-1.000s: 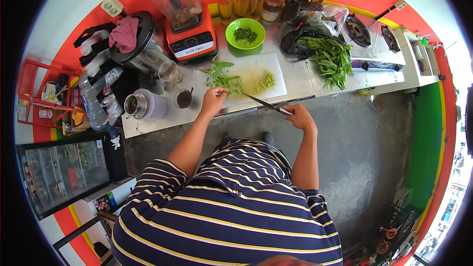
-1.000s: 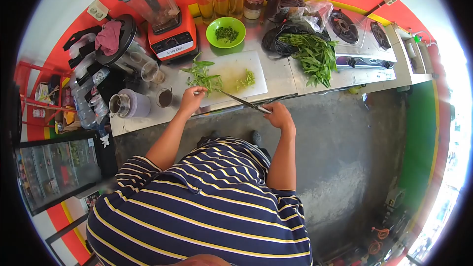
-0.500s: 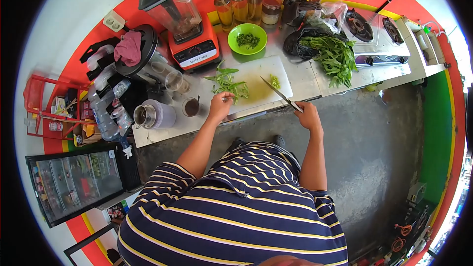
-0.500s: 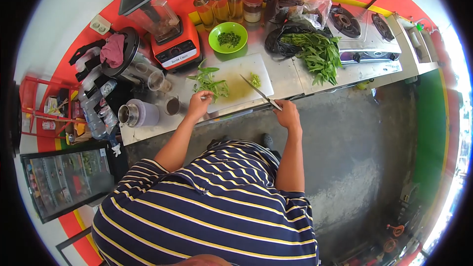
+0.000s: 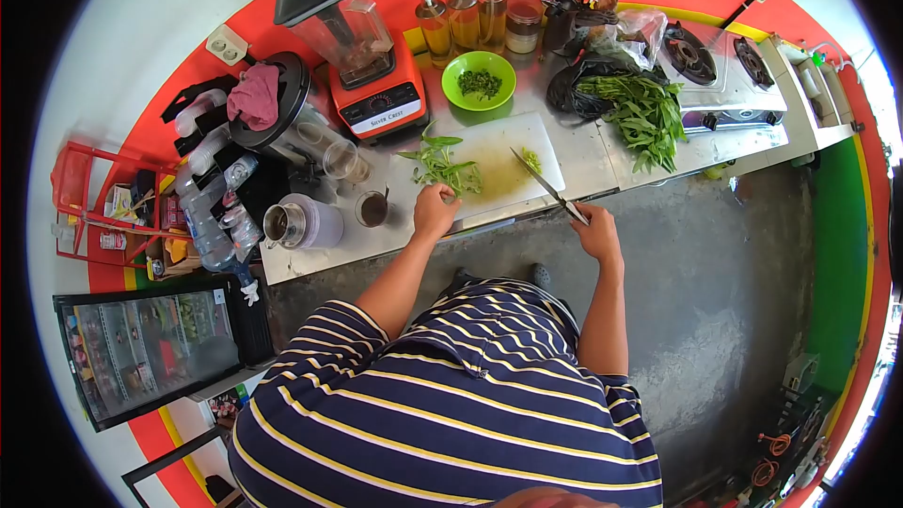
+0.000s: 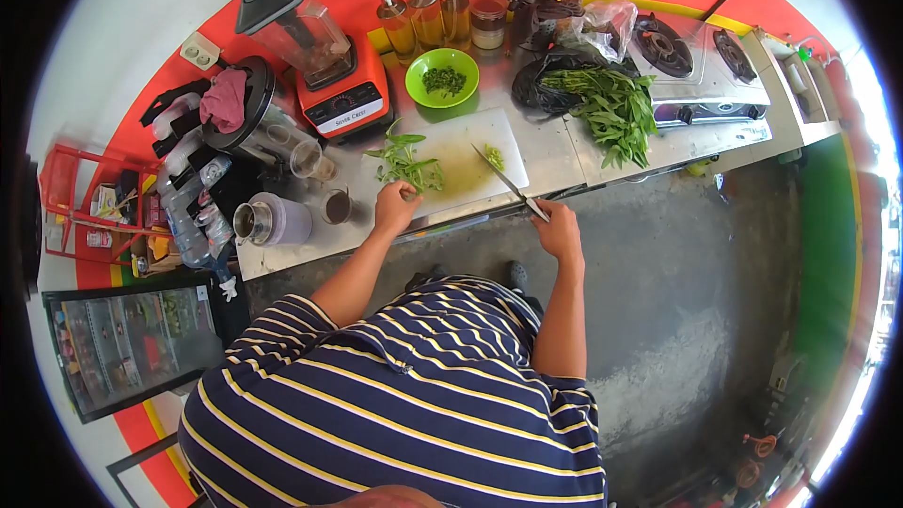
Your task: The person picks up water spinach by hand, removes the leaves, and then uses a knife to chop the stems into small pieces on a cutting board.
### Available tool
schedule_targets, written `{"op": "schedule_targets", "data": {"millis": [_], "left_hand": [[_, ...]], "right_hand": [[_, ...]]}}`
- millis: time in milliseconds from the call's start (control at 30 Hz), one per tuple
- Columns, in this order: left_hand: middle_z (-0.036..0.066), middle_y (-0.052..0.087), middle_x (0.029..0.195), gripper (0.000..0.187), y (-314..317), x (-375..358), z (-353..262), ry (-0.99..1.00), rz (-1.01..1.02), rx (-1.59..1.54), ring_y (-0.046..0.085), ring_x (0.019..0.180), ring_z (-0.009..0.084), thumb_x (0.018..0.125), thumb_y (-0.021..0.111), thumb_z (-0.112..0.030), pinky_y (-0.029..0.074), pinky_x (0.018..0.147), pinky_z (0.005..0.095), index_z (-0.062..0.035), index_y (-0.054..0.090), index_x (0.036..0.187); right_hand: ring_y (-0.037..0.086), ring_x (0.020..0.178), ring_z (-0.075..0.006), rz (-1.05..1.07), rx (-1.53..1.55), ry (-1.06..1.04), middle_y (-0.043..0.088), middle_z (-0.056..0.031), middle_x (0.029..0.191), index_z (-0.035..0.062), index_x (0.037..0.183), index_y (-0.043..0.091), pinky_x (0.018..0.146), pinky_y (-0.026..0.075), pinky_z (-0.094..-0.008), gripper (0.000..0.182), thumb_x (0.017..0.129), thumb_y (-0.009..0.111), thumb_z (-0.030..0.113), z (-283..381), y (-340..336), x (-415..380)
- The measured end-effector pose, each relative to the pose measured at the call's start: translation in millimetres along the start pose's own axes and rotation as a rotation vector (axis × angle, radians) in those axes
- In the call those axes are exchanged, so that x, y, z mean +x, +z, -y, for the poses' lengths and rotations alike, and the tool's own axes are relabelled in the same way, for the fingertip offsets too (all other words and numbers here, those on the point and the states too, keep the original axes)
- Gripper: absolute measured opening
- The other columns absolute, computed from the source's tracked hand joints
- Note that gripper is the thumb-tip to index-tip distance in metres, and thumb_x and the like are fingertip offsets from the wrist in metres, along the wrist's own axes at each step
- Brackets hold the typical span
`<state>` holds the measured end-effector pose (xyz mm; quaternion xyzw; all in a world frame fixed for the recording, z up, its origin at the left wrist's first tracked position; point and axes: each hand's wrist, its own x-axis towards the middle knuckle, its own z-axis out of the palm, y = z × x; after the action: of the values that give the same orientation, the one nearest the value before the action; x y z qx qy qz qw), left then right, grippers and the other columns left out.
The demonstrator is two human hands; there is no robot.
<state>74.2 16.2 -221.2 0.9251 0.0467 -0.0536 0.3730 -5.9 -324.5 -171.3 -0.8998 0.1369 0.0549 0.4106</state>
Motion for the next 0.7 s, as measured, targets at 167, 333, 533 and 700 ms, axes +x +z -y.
{"op": "schedule_targets", "data": {"millis": [167,333,533,700], "left_hand": [[0.012,0.064,0.093,0.018,10,-7,6,0.019,0.004,0.022,0.064,0.091,0.0298,0.078,0.077,-0.016,0.052,0.079,0.0427,-0.0061,0.069,0.091],[0.012,0.063,0.093,0.012,12,-6,9,0.028,-0.007,0.064,0.064,0.092,0.0309,0.082,0.072,-0.015,0.051,0.081,0.0429,-0.0061,0.069,0.090],[0.014,0.069,0.089,0.011,6,-5,-12,0.050,-0.009,-0.095,0.067,0.077,0.0282,0.089,0.068,-0.013,0.053,0.072,0.0395,-0.0021,0.066,0.091],[0.014,0.072,0.085,0.018,9,0,-37,0.082,-0.098,-0.188,0.070,0.079,0.0250,0.091,0.068,-0.012,0.054,0.072,0.0375,-0.0003,0.069,0.103]], "right_hand": [[0.069,0.097,-0.0388,0.030,0.030,-0.041,0.072,-0.0217,0.102,0.0081,0.119,0.071,0.083,0.053,-0.0410,0.037,0.082,0.074,0.008,-5,4,-2],[0.070,0.095,-0.0379,0.062,0.051,-0.041,0.072,-0.0225,0.101,0.0063,0.118,0.071,0.082,0.053,-0.0398,0.037,0.081,0.074,0.007,-8,2,-2],[0.072,0.089,-0.0329,0.028,0.046,-0.066,0.072,-0.0231,0.099,0.0038,0.119,0.070,0.081,0.052,-0.0375,0.039,0.080,0.074,0.005,-3,-9,-2],[0.070,0.093,-0.0387,0.050,0.097,-0.097,0.071,-0.0231,0.099,0.0044,0.116,0.071,0.081,0.052,-0.0395,0.035,0.081,0.073,0.006,3,-2,4]]}}
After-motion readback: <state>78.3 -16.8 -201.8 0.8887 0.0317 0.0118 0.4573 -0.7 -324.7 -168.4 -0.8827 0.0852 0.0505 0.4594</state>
